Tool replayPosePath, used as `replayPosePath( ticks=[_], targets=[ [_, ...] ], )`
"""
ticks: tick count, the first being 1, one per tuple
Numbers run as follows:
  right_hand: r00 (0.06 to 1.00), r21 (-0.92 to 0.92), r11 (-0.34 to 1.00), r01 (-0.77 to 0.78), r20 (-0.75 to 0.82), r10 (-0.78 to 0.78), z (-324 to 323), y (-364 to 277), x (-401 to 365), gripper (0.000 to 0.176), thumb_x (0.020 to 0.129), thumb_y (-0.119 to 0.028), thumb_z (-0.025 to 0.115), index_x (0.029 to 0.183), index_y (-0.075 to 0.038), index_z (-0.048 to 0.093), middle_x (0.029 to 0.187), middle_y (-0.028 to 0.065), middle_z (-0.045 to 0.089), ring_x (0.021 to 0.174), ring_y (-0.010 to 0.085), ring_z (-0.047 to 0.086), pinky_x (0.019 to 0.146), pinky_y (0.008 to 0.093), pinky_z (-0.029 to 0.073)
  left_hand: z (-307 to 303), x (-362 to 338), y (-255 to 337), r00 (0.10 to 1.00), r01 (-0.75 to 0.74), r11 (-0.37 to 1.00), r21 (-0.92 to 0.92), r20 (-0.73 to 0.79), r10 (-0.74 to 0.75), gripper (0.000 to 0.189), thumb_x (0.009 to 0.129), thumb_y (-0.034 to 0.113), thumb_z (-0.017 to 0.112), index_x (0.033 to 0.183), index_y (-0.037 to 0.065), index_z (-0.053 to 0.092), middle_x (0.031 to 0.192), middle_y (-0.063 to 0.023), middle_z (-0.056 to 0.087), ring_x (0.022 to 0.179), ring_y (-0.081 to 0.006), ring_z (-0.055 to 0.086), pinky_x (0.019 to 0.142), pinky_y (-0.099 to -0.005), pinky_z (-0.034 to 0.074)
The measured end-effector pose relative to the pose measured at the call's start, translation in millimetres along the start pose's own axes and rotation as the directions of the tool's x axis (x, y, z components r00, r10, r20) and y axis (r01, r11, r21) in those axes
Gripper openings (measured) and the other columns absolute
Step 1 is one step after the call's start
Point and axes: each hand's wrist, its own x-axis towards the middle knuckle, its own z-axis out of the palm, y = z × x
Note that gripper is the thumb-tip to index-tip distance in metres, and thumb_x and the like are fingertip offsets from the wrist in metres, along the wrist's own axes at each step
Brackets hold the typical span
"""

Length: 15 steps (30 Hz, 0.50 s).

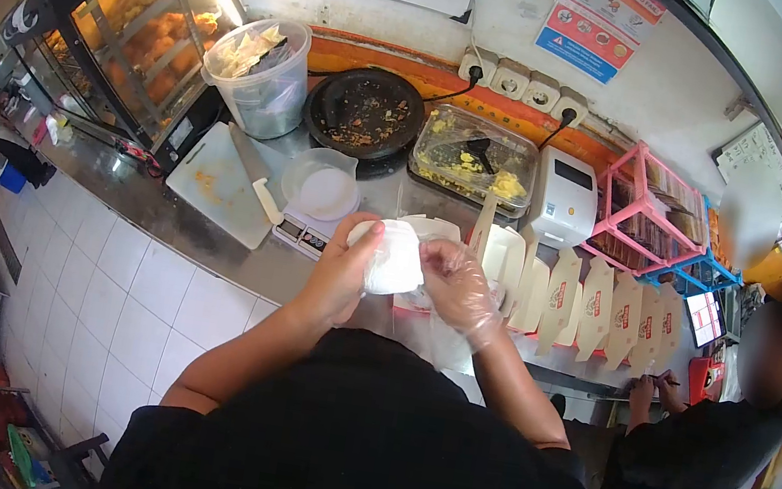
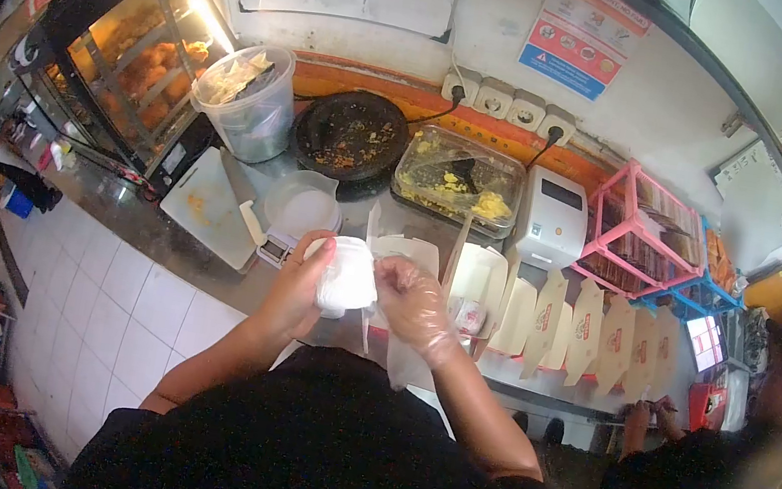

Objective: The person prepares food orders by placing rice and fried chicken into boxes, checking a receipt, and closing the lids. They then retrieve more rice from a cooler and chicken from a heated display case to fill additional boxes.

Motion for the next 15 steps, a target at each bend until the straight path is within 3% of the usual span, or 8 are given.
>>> replayPosePath(
  ticks=[1,2,5,7,9,11,13,15],
  targets=[
    [0.982,0.423,0.889,-0.173,0.147,0.121,-1.2,-2.6,-2.6,0.021,0.085,-0.014,0.056,0.105,-0.007,0.058,0.099,0.0029,0.061,0.090,0.0149,0.057,0.077,0.0293,0.046,0.6,0.5,-4.0,0.995,-0.073,0.997,-0.019,-0.066,0.072,0.026,0.092,0.022,0.055,0.112,0.009,0.046,0.099,-0.0052,0.055,0.087,-0.0128,0.056,0.072,-0.0284,0.049],
    [0.933,0.733,0.581,-0.354,0.320,0.166,-4.0,-4.1,-5.7,0.031,0.089,-0.022,0.053,0.117,-0.009,0.056,0.110,0.0046,0.060,0.098,0.0151,0.056,0.082,0.0287,0.045,2.4,0.4,-7.8,0.983,-0.140,0.990,-0.031,-0.126,0.135,0.026,0.093,0.022,0.054,0.113,0.008,0.045,0.101,-0.0061,0.054,0.087,-0.0132,0.055,0.072,-0.0285,0.049],
    [0.905,0.799,0.424,-0.425,0.385,0.181,0.2,-8.6,-12.8,0.052,0.092,-0.037,0.047,0.135,-0.009,0.042,0.127,0.0074,0.051,0.111,0.0165,0.050,0.091,0.0297,0.043,14.4,-7.8,-18.1,0.946,-0.288,0.932,0.218,-0.084,0.312,0.029,0.093,0.021,0.054,0.115,0.007,0.041,0.102,-0.0078,0.053,0.088,-0.0142,0.055,0.073,-0.0272,0.048],
    [0.944,0.729,0.600,-0.329,0.277,0.182,0.1,-12.2,-18.6,0.051,0.087,-0.039,0.055,0.127,-0.008,0.046,0.115,0.0073,0.055,0.099,0.0175,0.054,0.084,0.0303,0.045,13.8,-10.6,-32.0,0.948,-0.313,0.860,0.403,0.071,0.311,0.033,0.093,0.022,0.054,0.116,0.005,0.038,0.109,-0.0121,0.050,0.097,-0.0193,0.052,0.084,-0.0306,0.045],
    [0.990,0.460,0.881,-0.111,0.125,0.060,-8.5,-24.7,-21.1,0.049,0.082,-0.035,0.066,0.119,-0.007,0.050,0.105,0.0064,0.058,0.089,0.0172,0.057,0.076,0.0305,0.047,12.6,-5.8,-56.3,0.728,-0.655,0.484,0.580,0.312,0.611,0.038,0.092,0.023,0.056,0.118,0.005,0.034,0.122,-0.0178,0.042,0.111,-0.0252,0.045,0.096,-0.0361,0.037],
    [0.995,0.398,0.913,-0.089,0.076,0.063,-17.8,-20.5,-22.1,0.054,0.075,-0.032,0.073,0.116,-0.003,0.051,0.103,0.0068,0.058,0.090,0.0165,0.056,0.078,0.0301,0.047,16.6,-3.6,-66.1,0.767,-0.639,0.587,0.497,0.359,0.531,0.047,0.095,0.041,0.044,0.126,0.009,0.027,0.140,-0.0191,0.024,0.126,-0.0288,0.032,0.105,-0.0418,0.027],
    [0.997,0.334,0.940,-0.071,0.050,0.057,-29.7,-18.2,-22.8,0.060,0.069,-0.029,0.080,0.113,0.000,0.052,0.102,0.0072,0.058,0.092,0.0158,0.055,0.079,0.0297,0.046,17.7,-0.4,-65.6,0.744,-0.549,0.832,0.081,0.501,0.442,0.061,0.092,0.060,0.027,0.128,0.011,0.026,0.148,-0.0192,0.011,0.133,-0.0320,0.023,0.108,-0.0448,0.020],
    [0.974,0.509,0.832,-0.221,0.152,0.166,-49.2,-17.4,-29.3,0.062,0.061,-0.025,0.085,0.111,-0.001,0.055,0.098,0.0072,0.061,0.087,0.0151,0.057,0.077,0.0292,0.048,22.9,-2.7,-56.7,0.721,-0.492,0.863,0.119,0.610,0.327,0.075,0.085,0.073,0.013,0.134,0.017,0.022,0.151,-0.0170,0.002,0.136,-0.0329,0.016,0.109,-0.0486,0.017]
  ],
)
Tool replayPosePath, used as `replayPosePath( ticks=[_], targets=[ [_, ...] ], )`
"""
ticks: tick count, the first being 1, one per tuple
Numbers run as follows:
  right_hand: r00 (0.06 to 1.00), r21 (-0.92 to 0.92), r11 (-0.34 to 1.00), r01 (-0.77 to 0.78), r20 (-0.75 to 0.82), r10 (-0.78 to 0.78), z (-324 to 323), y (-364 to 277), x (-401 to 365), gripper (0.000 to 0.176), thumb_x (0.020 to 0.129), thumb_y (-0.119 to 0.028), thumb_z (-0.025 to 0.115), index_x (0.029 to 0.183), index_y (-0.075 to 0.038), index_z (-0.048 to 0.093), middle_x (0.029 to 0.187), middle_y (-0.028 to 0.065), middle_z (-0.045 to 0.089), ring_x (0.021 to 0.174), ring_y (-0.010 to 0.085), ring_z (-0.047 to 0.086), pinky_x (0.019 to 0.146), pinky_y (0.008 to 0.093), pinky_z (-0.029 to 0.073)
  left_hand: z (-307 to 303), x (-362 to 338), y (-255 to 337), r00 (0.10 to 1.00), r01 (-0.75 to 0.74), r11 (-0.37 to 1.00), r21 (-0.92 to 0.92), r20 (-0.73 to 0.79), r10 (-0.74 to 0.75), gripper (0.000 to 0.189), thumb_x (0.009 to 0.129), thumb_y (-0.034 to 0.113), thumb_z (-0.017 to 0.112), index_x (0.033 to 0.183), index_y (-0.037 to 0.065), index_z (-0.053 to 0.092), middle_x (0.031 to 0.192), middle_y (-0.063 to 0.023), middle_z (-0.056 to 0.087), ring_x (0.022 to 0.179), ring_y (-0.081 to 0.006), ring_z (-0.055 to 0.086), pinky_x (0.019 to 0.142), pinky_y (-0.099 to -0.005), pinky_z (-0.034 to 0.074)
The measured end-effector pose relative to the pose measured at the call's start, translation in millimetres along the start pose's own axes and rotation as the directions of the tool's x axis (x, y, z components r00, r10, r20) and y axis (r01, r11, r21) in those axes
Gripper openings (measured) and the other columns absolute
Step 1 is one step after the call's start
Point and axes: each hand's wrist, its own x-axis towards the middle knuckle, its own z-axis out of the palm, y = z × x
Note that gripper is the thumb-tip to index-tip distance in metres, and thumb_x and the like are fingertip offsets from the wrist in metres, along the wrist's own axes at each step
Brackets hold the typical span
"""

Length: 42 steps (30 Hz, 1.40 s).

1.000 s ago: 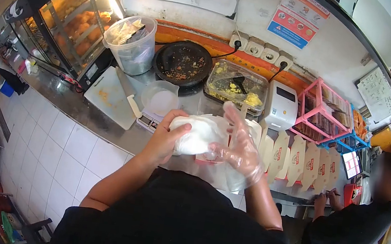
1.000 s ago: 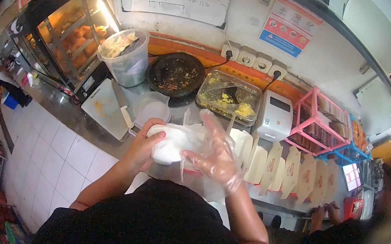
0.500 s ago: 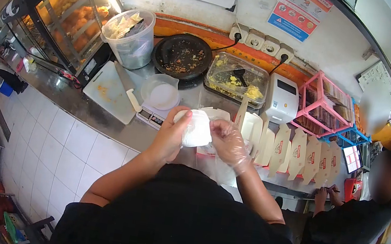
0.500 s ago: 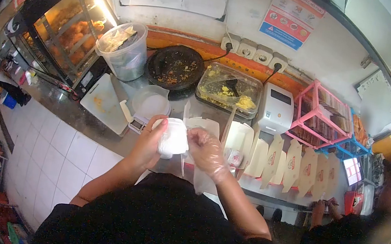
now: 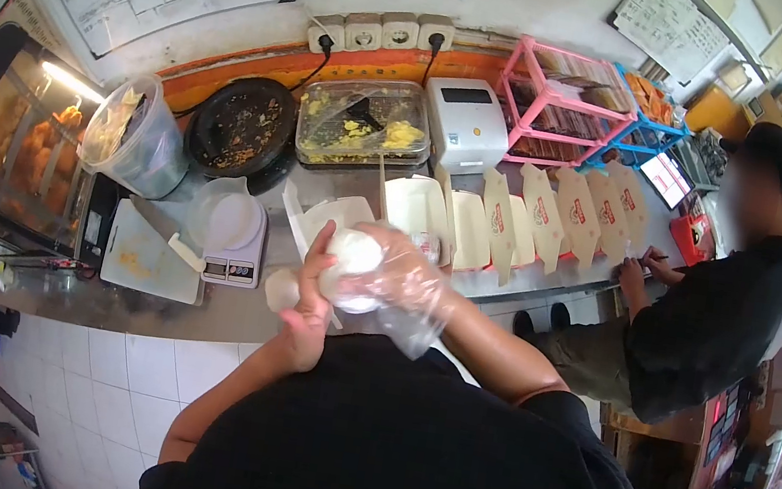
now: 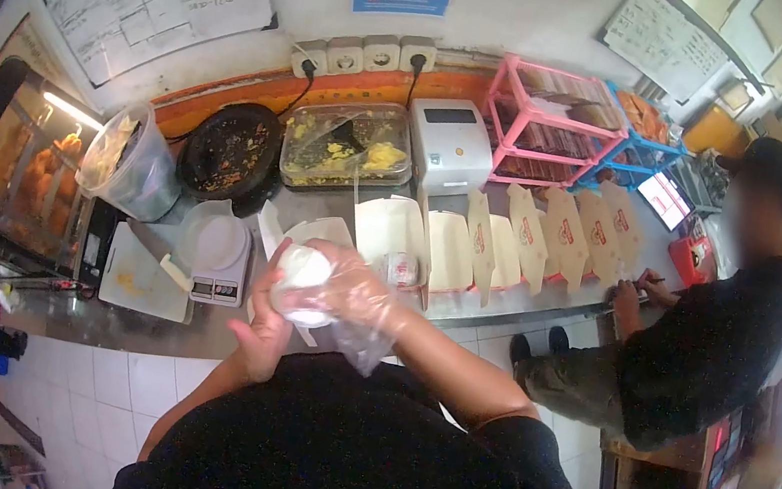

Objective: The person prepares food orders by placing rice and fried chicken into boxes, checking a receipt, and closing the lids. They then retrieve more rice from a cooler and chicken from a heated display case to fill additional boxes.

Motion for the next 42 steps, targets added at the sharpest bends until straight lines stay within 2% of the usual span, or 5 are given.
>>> replayPosePath(
  ticks=[9,20,29,34,42],
  targets=[
    [0.621,-0.624,0.506,-0.596,-0.757,-0.202,-233.8,152.7,18.3,0.064,0.062,-0.059,0.074,0.087,-0.001,0.064,0.089,0.0159,0.067,0.075,0.0275,0.065,0.067,0.0393,0.049,-143.3,-48.9,-17.1,0.655,0.657,0.695,0.290,-0.675,-0.338,0.060,0.084,0.032,0.060,0.132,0.006,0.037,0.133,-0.0185,0.043,0.122,-0.0267,0.042,0.098,-0.0376,0.034],
    [0.779,-0.871,-0.309,-0.382,-0.484,0.399,-267.6,312.4,58.6,0.032,0.085,-0.027,0.051,0.106,-0.007,0.064,0.117,0.0135,0.059,0.110,0.0290,0.055,0.091,0.0379,0.044,-150.8,-73.0,-83.8,0.869,0.191,0.205,0.960,-0.069,-0.490,0.084,0.059,0.025,0.081,0.130,0.003,0.041,0.124,-0.0206,0.046,0.116,-0.0372,0.044,0.100,-0.0426,0.036],
    [0.761,-0.282,0.959,0.004,-0.622,-0.186,-108.0,70.4,16.3,0.038,0.085,-0.026,0.061,0.116,-0.006,0.055,0.111,0.0114,0.059,0.104,0.0256,0.057,0.086,0.0351,0.048,-90.1,-11.0,8.9,0.836,0.398,0.847,0.353,-0.521,-0.176,0.081,0.066,0.006,0.079,0.131,0.000,0.030,0.119,-0.0130,0.044,0.111,-0.0208,0.046,0.095,-0.0349,0.038],
    [0.973,0.236,0.950,0.204,0.058,-0.223,6.6,10.9,2.7,0.088,0.079,-0.024,0.071,0.146,-0.013,0.014,0.143,0.0119,0.027,0.122,0.0236,0.041,0.094,0.0359,0.043,-23.0,43.8,33.7,0.975,0.068,0.747,0.662,-0.203,0.091,0.084,0.068,0.004,0.074,0.136,0.002,0.025,0.128,-0.0151,0.036,0.119,-0.0223,0.038,0.098,-0.0353,0.036],
    [0.806,0.028,0.967,0.254,-0.560,-0.195,-80.2,24.9,-29.9,0.060,0.069,-0.012,0.080,0.120,-0.009,0.048,0.106,0.0054,0.058,0.098,0.0164,0.055,0.085,0.0307,0.048,-14.6,39.0,49.8,0.951,0.171,0.905,0.389,0.175,-0.255,0.077,0.072,0.004,0.060,0.140,0.003,0.025,0.146,-0.0138,0.023,0.130,-0.0246,0.029,0.102,-0.0376,0.029]
  ],
)
